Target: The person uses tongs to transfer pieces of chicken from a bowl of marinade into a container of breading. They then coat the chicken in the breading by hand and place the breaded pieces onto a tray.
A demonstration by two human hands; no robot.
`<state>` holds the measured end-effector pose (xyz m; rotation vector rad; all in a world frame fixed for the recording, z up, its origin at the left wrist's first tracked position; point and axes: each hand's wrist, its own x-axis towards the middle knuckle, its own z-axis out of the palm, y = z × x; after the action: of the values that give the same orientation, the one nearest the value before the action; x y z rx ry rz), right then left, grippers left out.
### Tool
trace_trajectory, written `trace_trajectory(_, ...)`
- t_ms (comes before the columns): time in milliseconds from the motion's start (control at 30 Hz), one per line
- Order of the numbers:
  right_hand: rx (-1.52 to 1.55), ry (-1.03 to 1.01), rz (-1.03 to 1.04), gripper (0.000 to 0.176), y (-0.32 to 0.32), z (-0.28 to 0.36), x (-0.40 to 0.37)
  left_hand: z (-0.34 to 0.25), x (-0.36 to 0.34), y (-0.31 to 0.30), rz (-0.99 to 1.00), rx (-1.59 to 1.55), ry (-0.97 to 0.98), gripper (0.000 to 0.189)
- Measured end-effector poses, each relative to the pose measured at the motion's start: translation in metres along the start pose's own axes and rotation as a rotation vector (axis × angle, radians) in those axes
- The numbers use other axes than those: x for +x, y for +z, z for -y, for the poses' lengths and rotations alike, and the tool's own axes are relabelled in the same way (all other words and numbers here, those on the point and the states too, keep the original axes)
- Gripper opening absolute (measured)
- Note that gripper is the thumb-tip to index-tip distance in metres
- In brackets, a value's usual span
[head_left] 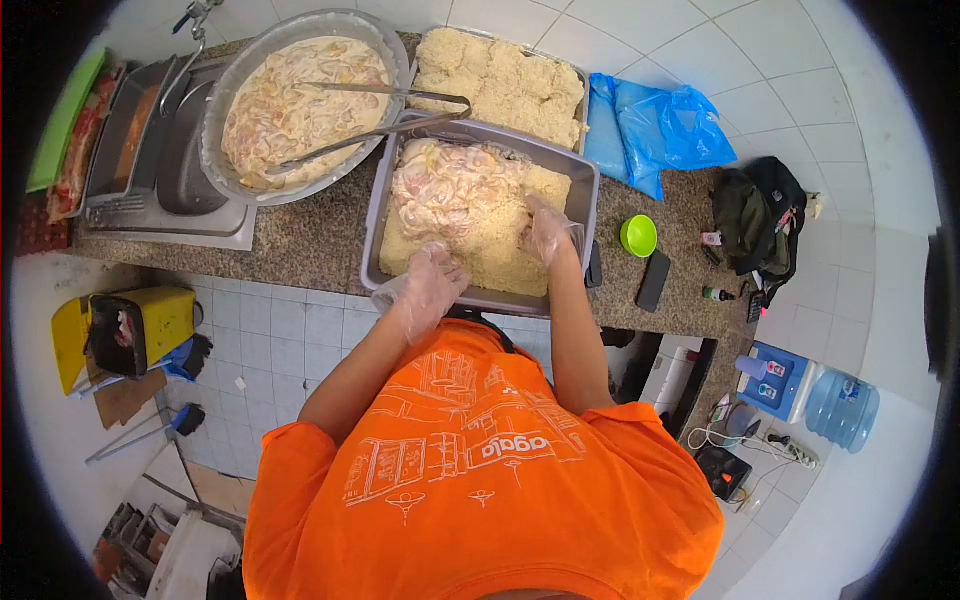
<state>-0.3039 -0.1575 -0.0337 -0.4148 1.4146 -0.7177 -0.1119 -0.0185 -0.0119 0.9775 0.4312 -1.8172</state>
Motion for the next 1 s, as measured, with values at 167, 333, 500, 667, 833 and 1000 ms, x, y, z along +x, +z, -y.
trace_trajectory(167,-0.4,-0.073,-0.002,0.031,-0.018,-0.009,0.031,0.002,0.004,-0.004,0.012,-0.014,0.002,0.077)
trace_trajectory(333,-0.64,-0.245,-0.227,0.031,0.009,0.017,-0.016,0.0,0.005,-0.007,0.018,-0.11,-0.003,0.077)
trace_trajectory(500,-0.782,-0.495,-0.174,0.027,-0.008,0.039,-0.036,0.0,-0.001,-0.001,0.007,-0.063,0.029,0.076)
trace_trajectory(667,-1.018,-0.658,-0.23,0.025,-0.001,0.062,-0.095,0.001,-0.003,0.003,-0.016,-0.052,0.038,0.075)
trace_trajectory(833,-0.998,-0.607,-0.127,0.032,-0.004,0.068,-0.134,0.002,-0.005,0.009,-0.052,-0.045,0.049,0.074)
trace_trajectory(1000,-1.091,-0.546,0.003,0.03,-0.028,0.038,-0.073,0.013,0.015,0.008,-0.18,0.04,0.051,0.061)
